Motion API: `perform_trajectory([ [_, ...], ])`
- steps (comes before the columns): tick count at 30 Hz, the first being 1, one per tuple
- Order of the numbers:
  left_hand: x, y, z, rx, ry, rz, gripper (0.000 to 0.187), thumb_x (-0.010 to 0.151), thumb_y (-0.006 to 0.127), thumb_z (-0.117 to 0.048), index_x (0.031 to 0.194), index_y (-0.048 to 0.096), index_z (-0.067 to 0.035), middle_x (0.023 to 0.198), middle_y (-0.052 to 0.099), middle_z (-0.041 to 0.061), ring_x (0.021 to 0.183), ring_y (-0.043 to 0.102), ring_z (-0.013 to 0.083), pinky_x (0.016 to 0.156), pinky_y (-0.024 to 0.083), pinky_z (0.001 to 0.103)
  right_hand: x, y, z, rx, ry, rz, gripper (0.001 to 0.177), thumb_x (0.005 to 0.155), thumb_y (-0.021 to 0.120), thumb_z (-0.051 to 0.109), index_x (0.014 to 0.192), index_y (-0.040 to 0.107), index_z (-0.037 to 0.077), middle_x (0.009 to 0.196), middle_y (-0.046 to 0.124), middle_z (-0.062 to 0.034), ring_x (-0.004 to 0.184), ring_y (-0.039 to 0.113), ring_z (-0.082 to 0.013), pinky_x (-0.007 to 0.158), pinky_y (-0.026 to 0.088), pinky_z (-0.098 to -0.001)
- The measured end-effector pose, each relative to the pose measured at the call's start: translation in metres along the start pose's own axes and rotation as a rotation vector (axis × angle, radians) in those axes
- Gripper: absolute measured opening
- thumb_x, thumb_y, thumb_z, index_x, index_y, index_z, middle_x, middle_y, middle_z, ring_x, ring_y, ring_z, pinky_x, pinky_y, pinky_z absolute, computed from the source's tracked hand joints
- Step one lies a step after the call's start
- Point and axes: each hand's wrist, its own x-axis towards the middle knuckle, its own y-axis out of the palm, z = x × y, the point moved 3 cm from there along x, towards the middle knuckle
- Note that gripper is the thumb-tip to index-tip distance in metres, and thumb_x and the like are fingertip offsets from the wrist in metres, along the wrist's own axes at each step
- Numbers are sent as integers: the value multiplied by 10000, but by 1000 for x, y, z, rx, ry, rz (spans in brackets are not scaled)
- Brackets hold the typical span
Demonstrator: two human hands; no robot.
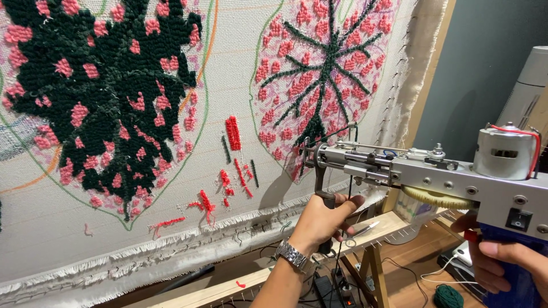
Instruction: Creating a decorative rug using a handheld tufting gun on a wooden frame.
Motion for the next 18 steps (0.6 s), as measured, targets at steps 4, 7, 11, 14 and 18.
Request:
perform_trajectory([
  [4,-1,-1,0,-3,-11,-13,439,925,715,-317,1144,696,63,887,724,66,573,661,79,390,456,215,4,-5,-5,19,9,-42,534,917,587,175,1360,508,-113,563,352,-95,393,351,-231,372,349,-435],
  [7,0,-2,0,-9,-10,-7,432,925,718,-316,1128,694,65,867,725,72,575,672,87,380,440,215,-1,3,0,20,-1,-1,547,926,591,179,1379,506,-117,568,380,-122,393,373,-249,364,368,-451],
  [11,4,-8,3,12,-32,-41,415,920,718,-316,1112,708,52,826,724,77,577,679,92,391,455,219,-21,43,22,49,-41,35,540,928,629,127,1394,532,-128,609,405,-124,443,409,-240,398,380,-425],
  [14,8,-14,9,-6,-33,-56,406,931,722,-321,1096,712,50,811,695,60,580,679,92,400,449,222,-35,71,39,0,-87,-26,513,897,659,88,1340,555,-149,614,413,-131,450,414,-239,394,359,-410],
  [18,10,-22,7,14,-42,-98,376,930,731,-330,1074,749,16,833,701,47,575,674,92,404,450,216,-48,99,43,-7,-200,29,477,873,717,32,1275,563,-174,632,466,-145,469,467,-242,388,408,-406],
])
